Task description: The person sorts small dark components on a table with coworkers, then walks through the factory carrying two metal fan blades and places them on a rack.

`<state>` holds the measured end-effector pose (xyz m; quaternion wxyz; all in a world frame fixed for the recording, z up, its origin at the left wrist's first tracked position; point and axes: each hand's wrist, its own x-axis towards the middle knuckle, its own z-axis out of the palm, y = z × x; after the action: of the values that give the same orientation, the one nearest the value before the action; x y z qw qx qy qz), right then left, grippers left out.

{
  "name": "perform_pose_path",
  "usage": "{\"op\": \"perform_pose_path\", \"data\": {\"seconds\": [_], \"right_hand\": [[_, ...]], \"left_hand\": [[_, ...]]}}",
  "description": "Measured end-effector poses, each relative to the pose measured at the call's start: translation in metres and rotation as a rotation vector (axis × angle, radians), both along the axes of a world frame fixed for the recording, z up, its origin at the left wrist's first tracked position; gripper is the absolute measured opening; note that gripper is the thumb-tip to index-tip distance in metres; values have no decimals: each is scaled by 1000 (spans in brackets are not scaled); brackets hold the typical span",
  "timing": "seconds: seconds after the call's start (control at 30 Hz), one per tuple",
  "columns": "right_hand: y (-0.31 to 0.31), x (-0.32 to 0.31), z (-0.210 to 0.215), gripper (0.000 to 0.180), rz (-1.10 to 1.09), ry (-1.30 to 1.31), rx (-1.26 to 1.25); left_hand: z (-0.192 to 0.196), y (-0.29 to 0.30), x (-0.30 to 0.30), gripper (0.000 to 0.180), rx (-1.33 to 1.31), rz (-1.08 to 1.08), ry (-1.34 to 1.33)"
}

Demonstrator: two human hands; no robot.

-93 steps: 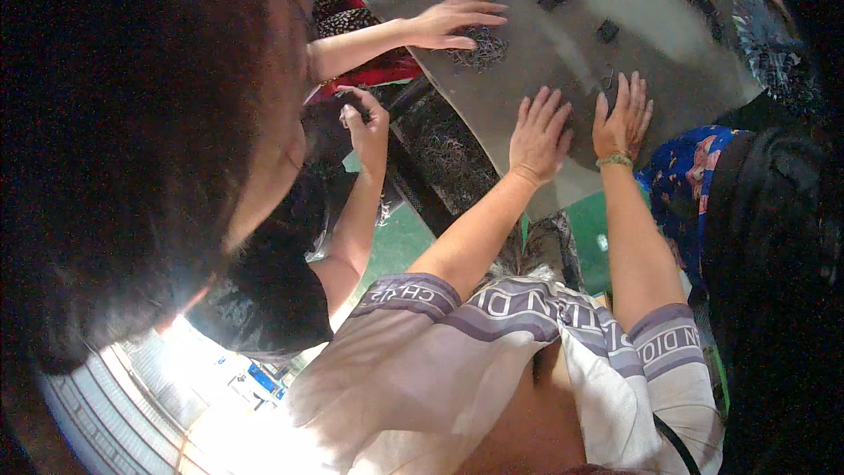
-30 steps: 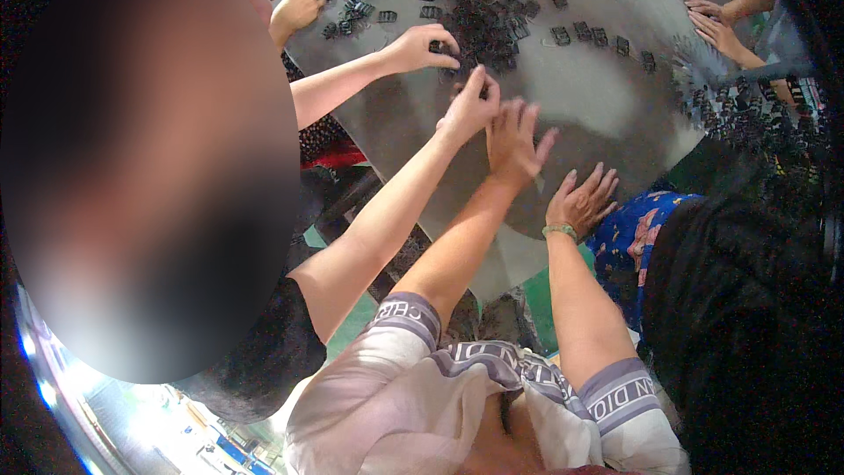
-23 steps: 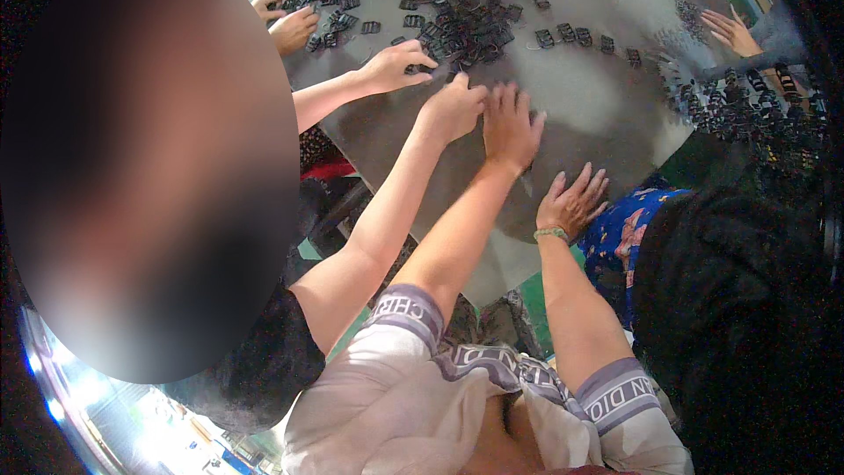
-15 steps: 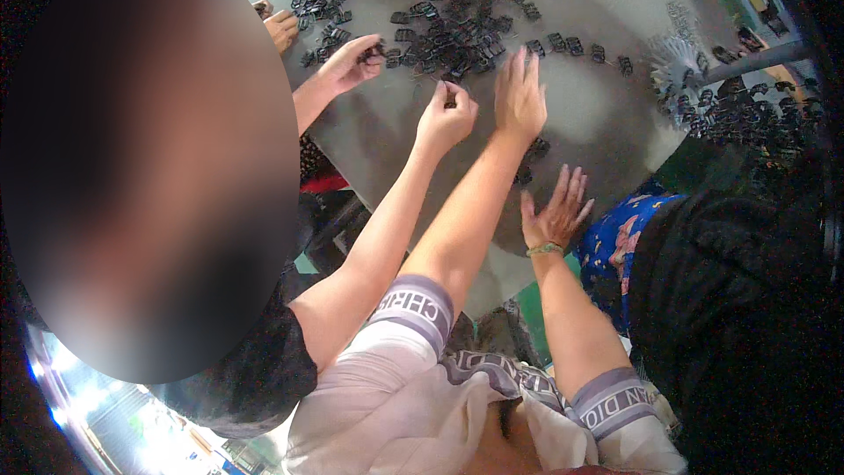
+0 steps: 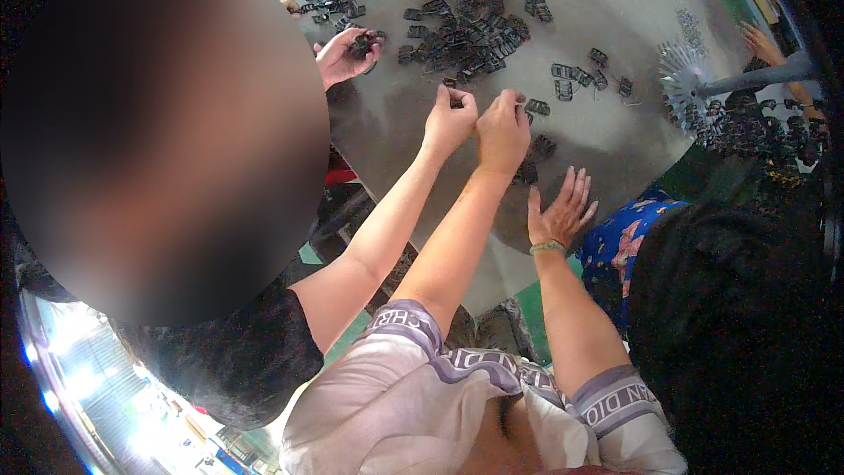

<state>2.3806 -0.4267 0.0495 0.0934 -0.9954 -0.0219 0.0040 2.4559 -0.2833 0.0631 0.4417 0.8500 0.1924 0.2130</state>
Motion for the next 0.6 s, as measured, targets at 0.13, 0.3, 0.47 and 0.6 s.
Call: {"op": "perform_pose_path", "data": {"seconds": [0.13, 0.3, 0.47, 0.6], "right_hand": [[-1, 0, -4, 71, 4, -16, -8], [-5, 2, -7, 69, 18, 12, 2], [-7, 4, -7, 69, 22, -8, 19], [-9, 4, -11, 69, 35, -38, 27]], "left_hand": [[9, 11, -16, 18, -300, 86, -46], [-10, 19, -46, 17, 37, 78, 181], [-1, 19, -75, 10, 63, -164, 649], [-7, 2, -61, 10, -185, -144, 519]]}}
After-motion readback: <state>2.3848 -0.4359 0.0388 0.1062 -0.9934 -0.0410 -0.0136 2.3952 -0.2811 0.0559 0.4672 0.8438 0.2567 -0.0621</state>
